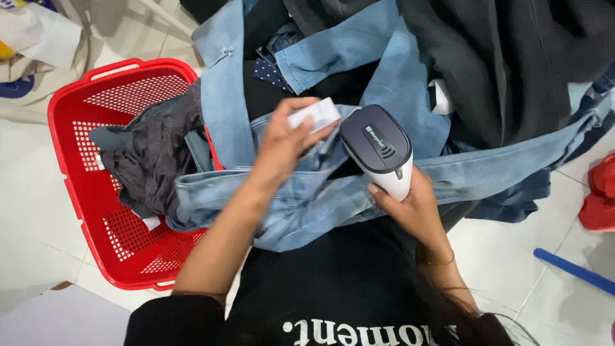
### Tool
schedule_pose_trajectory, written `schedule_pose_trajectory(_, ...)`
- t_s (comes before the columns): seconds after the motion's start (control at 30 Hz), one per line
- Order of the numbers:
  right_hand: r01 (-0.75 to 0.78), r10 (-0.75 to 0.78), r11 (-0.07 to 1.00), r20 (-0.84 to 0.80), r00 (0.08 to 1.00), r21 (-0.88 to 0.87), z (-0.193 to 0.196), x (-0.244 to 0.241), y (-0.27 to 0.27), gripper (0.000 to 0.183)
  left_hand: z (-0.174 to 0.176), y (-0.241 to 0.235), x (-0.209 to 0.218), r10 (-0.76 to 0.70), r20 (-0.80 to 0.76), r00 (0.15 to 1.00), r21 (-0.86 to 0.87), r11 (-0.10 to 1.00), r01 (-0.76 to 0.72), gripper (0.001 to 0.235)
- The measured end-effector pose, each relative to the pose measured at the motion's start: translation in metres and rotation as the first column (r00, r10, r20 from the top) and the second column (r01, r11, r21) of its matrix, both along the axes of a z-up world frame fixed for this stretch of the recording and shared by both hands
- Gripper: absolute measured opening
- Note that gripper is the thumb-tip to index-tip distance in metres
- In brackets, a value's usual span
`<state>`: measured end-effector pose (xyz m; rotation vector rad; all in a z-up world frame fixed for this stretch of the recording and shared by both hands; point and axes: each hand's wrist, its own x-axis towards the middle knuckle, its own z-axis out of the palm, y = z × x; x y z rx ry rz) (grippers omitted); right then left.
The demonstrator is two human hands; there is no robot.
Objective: The person scans the price tags on various clothing items using a handheld barcode scanner. They pick up each item from a pile, scan the tag, and place it into a red basket. The items include jeans, shirts, and jackets.
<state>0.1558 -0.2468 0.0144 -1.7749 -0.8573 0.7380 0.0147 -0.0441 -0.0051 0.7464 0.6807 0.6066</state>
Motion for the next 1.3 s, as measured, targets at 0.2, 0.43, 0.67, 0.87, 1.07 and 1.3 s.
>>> schedule_pose_trajectory(0.2,0.015,-0.012,1.0,0.104,0.995,-0.024,-0.002,-0.002,-0.014,0.038,-0.073,-0.029,0.026,-0.062,0.035,0.997,0.063,0.996,0.06,0.049)
schedule_pose_trajectory(0.43,-0.127,0.147,0.984,0.172,0.974,-0.126,0.029,-0.02,-0.005,0.052,-0.064,-0.026,0.014,-0.036,0.21,0.977,0.052,0.998,0.026,0.057)
schedule_pose_trajectory(0.67,-0.163,0.177,0.979,0.108,0.978,-0.12,0.032,-0.023,0.0,0.053,-0.042,-0.027,0.011,-0.068,0.122,0.99,0.08,0.995,0.059,0.06)
schedule_pose_trajectory(0.87,-0.151,0.172,0.974,0.119,0.978,-0.168,0.034,-0.024,0.001,0.054,-0.04,-0.026,0.01,-0.083,0.123,0.989,0.08,0.994,0.073,0.06)
schedule_pose_trajectory(1.07,-0.151,0.17,0.972,0.094,0.981,-0.178,0.037,-0.022,0.0,0.051,-0.05,-0.025,0.012,-0.073,0.158,0.985,0.058,0.996,0.064,0.063)
schedule_pose_trajectory(1.3,-0.141,0.161,0.965,0.076,0.984,-0.219,0.037,-0.019,-0.006,0.052,-0.044,-0.025,0.013,-0.06,0.189,0.98,0.028,0.998,0.055,0.06)
